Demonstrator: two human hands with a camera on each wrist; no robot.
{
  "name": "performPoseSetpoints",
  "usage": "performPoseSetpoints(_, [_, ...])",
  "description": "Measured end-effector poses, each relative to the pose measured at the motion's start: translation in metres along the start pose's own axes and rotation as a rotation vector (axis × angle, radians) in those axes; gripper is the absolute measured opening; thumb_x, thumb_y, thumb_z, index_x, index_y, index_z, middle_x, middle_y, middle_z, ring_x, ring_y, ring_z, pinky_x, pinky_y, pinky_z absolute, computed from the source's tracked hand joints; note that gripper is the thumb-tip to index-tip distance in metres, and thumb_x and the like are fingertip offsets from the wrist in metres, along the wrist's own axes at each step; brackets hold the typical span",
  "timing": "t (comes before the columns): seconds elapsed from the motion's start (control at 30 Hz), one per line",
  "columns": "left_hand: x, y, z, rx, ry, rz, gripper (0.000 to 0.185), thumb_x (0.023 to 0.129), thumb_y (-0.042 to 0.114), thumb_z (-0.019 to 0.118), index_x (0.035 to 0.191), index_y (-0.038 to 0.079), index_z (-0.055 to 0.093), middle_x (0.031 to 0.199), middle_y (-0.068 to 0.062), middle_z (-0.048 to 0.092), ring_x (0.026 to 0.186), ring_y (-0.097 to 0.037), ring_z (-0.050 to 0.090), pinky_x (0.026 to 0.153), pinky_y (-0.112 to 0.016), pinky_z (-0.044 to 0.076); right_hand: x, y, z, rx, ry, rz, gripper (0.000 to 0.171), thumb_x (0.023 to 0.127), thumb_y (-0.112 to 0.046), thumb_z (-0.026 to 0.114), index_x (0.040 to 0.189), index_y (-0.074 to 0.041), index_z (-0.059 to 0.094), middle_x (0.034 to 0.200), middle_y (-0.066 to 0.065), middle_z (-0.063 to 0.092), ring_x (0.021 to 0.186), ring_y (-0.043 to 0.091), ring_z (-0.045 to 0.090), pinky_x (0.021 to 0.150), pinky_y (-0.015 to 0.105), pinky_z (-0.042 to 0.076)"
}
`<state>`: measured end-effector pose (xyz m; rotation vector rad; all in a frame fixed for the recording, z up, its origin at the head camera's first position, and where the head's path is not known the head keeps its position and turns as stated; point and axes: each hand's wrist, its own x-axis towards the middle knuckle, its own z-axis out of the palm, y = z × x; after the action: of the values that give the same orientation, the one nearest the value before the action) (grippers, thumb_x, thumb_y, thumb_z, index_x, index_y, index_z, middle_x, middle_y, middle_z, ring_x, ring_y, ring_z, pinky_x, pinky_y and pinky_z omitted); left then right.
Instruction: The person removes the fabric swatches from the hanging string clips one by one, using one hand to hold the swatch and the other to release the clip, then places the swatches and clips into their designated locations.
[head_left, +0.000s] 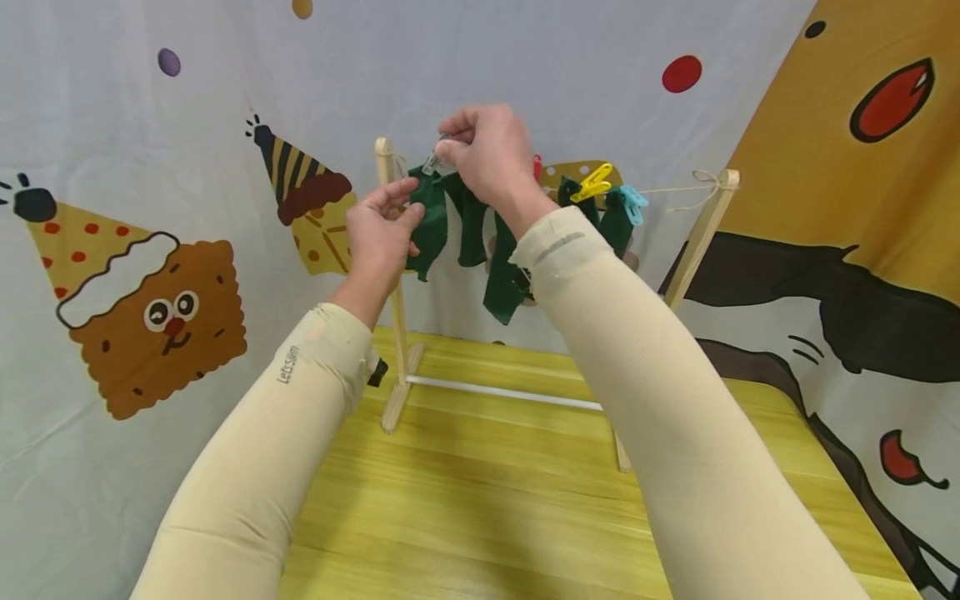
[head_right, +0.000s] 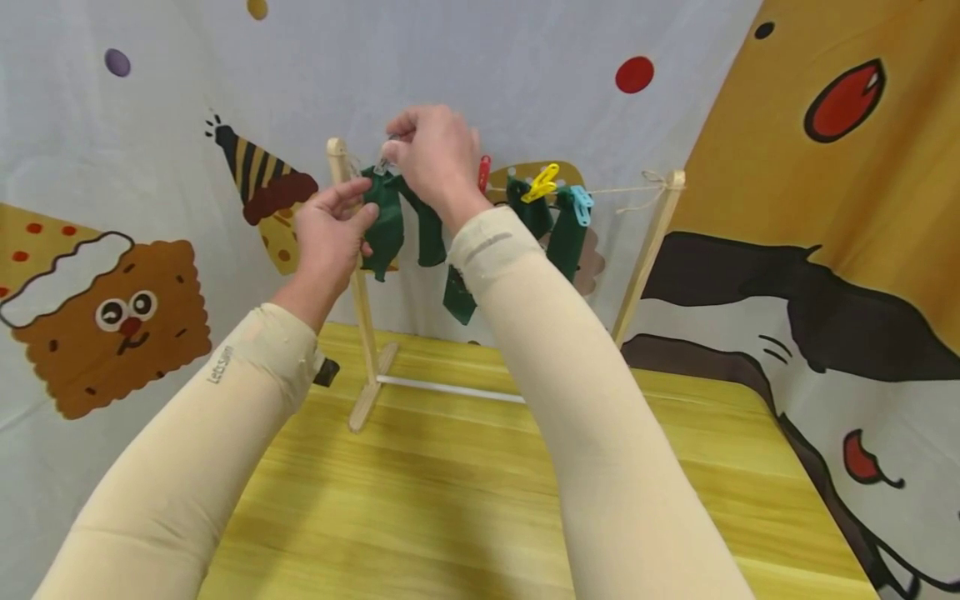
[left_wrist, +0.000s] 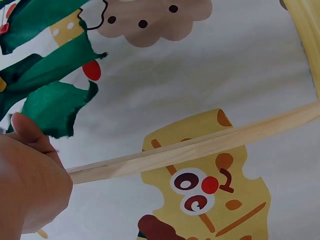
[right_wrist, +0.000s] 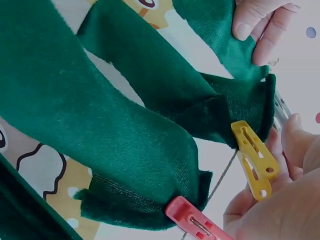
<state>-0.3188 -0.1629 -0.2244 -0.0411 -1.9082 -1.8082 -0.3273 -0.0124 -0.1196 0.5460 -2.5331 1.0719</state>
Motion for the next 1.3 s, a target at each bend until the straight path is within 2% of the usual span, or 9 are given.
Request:
performPoseSetpoints(0.17, [-0.001,0.001,0.0,0.023,-0.008,-0.011,0.029,0.093,0.021,0.07,0.119,0.031,0.072,0.129,0.0,0.065,0.051,-0.014,0.051,0.045,-0.025,0.049,-0.003,0.001,-0.001,0.018,0.091,-0.036,0.028,0.094,-0.037,0.064,0.12,-0.028,0.07,0.115,-0.006,0.071,0.104,0.01,0.064,0.087,0.026,0.053])
performPoseSetpoints(0.3, [-0.002,0.001,-0.001,0.019,-0.02,-0.018,0.03,0.093,0.021,0.07,0.121,0.031,0.071,0.131,0.0,0.064,0.056,-0.014,0.053,0.045,-0.025,0.048,-0.005,0.002,-0.003,0.102,0.13,-0.077,0.029,0.093,-0.034,0.066,0.12,-0.026,0.07,0.116,-0.004,0.07,0.107,0.009,0.063,0.087,0.025,0.052])
performPoseSetpoints(0.5, [-0.006,0.001,-0.005,-0.041,-0.066,-0.026,0.035,0.091,0.018,0.071,0.125,0.027,0.069,0.135,-0.002,0.061,0.053,-0.015,0.051,0.044,-0.026,0.047,-0.009,0.007,-0.015,0.353,0.158,-0.115,0.031,0.091,-0.028,0.071,0.12,-0.02,0.07,0.111,-0.002,0.067,0.104,0.01,0.06,0.084,0.024,0.05])
performPoseSetpoints(0.63, [-0.017,0.008,-0.012,-0.093,-0.093,-0.048,0.037,0.09,0.014,0.072,0.126,0.023,0.068,0.137,-0.006,0.059,0.049,-0.015,0.048,0.043,-0.025,0.046,-0.019,0.007,-0.028,0.531,0.162,-0.096,0.031,0.089,-0.022,0.073,0.119,-0.017,0.071,0.106,-0.002,0.067,0.098,0.012,0.059,0.078,0.022,0.048])
performPoseSetpoints(0.73, [-0.018,0.005,-0.017,-0.113,-0.106,-0.071,0.038,0.089,0.014,0.073,0.126,0.023,0.069,0.138,-0.007,0.059,0.047,-0.015,0.045,0.043,-0.025,0.046,-0.03,0.01,-0.039,0.62,0.167,-0.078,0.031,0.088,-0.018,0.075,0.118,-0.016,0.071,0.105,-0.002,0.069,0.097,0.013,0.058,0.079,0.022,0.047])
performPoseSetpoints(0.87, [-0.015,-0.009,-0.02,-0.116,-0.109,-0.09,0.04,0.086,0.018,0.076,0.125,0.025,0.069,0.138,-0.005,0.059,0.045,-0.014,0.044,0.043,-0.025,0.045,-0.036,0.026,-0.049,0.727,0.165,-0.062,0.033,0.086,-0.016,0.076,0.119,-0.014,0.071,0.105,-0.001,0.071,0.096,0.013,0.062,0.088,0.022,0.051])
performPoseSetpoints(1.0, [-0.022,-0.014,-0.022,-0.107,-0.113,-0.118,0.04,0.085,0.021,0.078,0.124,0.025,0.07,0.14,-0.004,0.058,0.045,-0.013,0.044,0.043,-0.024,0.045,-0.04,0.046,-0.056,0.827,0.162,-0.046,0.035,0.084,-0.013,0.078,0.118,-0.011,0.071,0.103,0.001,0.073,0.098,0.015,0.065,0.092,0.024,0.052])
performPoseSetpoints(1.3, [-0.037,-0.029,-0.026,-0.067,-0.159,-0.177,0.04,0.087,0.023,0.077,0.126,0.025,0.068,0.145,-0.003,0.055,0.043,-0.014,0.043,0.044,-0.024,0.046,-0.07,0.091,-0.074,0.899,0.176,-0.019,0.041,0.081,-0.012,0.081,0.119,-0.006,0.07,0.102,0.003,0.074,0.098,0.017,0.065,0.09,0.023,0.053])
